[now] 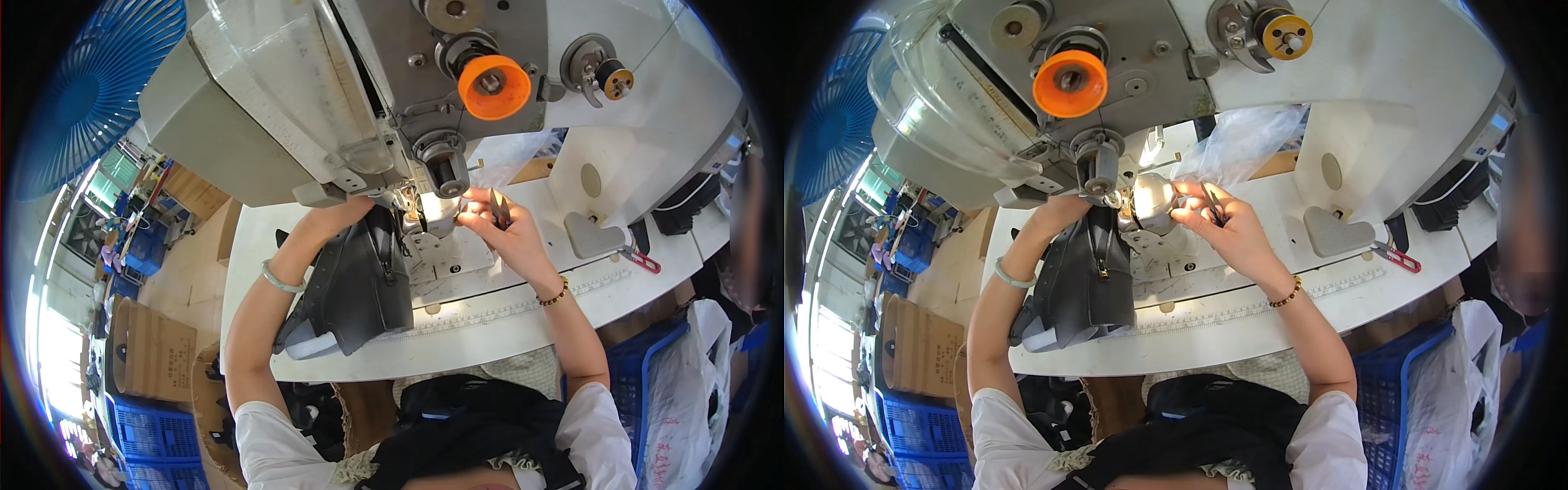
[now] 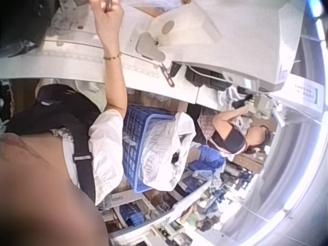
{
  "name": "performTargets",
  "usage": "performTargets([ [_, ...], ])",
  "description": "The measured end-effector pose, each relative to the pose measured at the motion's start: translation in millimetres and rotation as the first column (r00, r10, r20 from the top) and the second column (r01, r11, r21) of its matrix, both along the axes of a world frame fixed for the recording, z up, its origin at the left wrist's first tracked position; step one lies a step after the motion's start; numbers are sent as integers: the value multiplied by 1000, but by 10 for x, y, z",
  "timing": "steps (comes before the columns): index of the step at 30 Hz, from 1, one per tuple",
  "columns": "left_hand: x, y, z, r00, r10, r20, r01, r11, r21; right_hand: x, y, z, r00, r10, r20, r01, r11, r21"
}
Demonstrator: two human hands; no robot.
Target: Operating an industrial sewing machine to assemble black fabric components for shoes, trimming excess material with scissors.
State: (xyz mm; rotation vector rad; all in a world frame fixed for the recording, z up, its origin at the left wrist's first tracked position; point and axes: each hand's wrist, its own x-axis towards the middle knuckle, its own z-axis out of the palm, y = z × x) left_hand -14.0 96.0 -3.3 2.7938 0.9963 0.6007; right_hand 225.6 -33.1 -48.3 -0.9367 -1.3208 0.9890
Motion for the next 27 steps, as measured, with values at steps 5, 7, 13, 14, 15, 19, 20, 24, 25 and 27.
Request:
performTargets([
  [5,345,-373,391,959,186,-212,-235,943,-236,-1,16,40,994,-80,73,73,993,98],
  [7,191,-180,225,954,168,-248,-221,953,-206,-29,6,97,982,-72,173,61,996,64],
  [13,157,-179,217,952,253,-171,-293,916,-274,246,96,284,946,107,305,-67,988,-138],
  [14,147,-168,208,936,293,-193,-335,909,-247,307,115,325,885,13,465,20,998,-64],
  [15,135,-159,204,935,295,-196,-338,909,-245,359,145,346,792,-88,604,92,995,24],
  [19,197,-105,249,934,328,-142,-351,919,-179,411,325,198,731,-372,571,159,908,388],
  [20,249,-47,275,930,345,-128,-363,918,-162,332,341,264,737,-361,572,148,911,385],
  [24,298,37,353,923,379,-58,-383,919,-93,195,306,518,497,-555,667,-64,743,666],
  [25,316,48,368,923,382,-38,-384,920,-73,192,307,551,396,-613,683,-140,695,705],
  [27,354,70,417,921,388,3,-388,921,-31,160,381,504,433,-638,637,-149,646,749],
])
